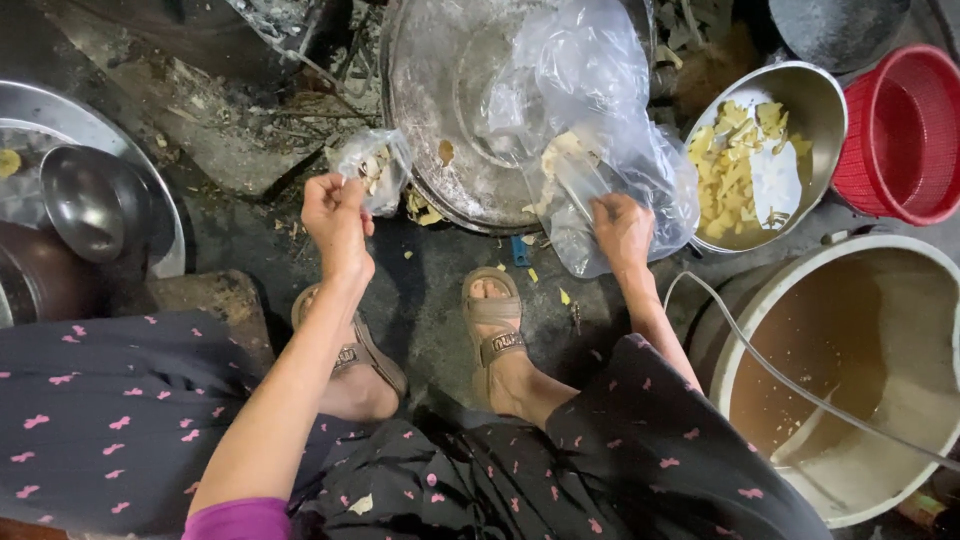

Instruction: A person uses chopsticks to transfer dried food pieces from a metal bowl into a small plastic bag.

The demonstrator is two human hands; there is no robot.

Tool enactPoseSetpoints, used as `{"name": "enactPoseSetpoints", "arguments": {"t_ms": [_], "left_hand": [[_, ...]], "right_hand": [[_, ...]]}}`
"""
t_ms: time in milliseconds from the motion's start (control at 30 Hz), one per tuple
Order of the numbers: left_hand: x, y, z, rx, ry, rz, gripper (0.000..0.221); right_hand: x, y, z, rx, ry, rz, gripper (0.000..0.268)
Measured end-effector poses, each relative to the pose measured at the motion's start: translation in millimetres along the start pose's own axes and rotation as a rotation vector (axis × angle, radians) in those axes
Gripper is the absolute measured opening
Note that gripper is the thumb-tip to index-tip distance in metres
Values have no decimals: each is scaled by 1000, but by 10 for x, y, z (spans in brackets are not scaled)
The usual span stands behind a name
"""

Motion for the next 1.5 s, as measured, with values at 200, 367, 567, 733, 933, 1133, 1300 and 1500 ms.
{"name": "enactPoseSetpoints", "arguments": {"t_ms": [200, 367, 567, 733, 933, 1133, 1300, 1500], "left_hand": [[123, -84, -22, 212, -44, 176, 28], [-93, 163, -59, 276, 31, 81, 23], [-478, 685, 138, 551, 20, 877, 54], [-884, -17, 1281, 622, -590, 883, 26], [-634, -812, 1968, 741, -478, 240, 43], [-467, -1546, 1810, 624, -201, -149, 88], [-265, -2057, 2132, 655, -201, -206, 61], [-296, -2226, 2164, 559, -191, -251, 31]], "right_hand": [[-7, 57, 13, 8, -6, 21, 6], [32, 331, -89, -216, 31, 30, 11], [1, 260, -132, -244, 59, 0, 14], [-61, 38, 95, -131, -32, -149, 13], [58, 149, -287, -231, 127, -71, 15], [-7, 120, -215, -425, 112, -111, 19], [40, 167, -98, -376, 58, -229, 14], [102, 197, -211, -584, 72, -205, 17]]}}
Point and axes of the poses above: each hand's wrist, its own x-axis towards the middle knuckle, its own z-axis out of the palm, y = z × x, the point moved 4 cm from there along x, towards the middle knuckle, and after that the axes turned 1 degree about y, right-handed, at the moved point
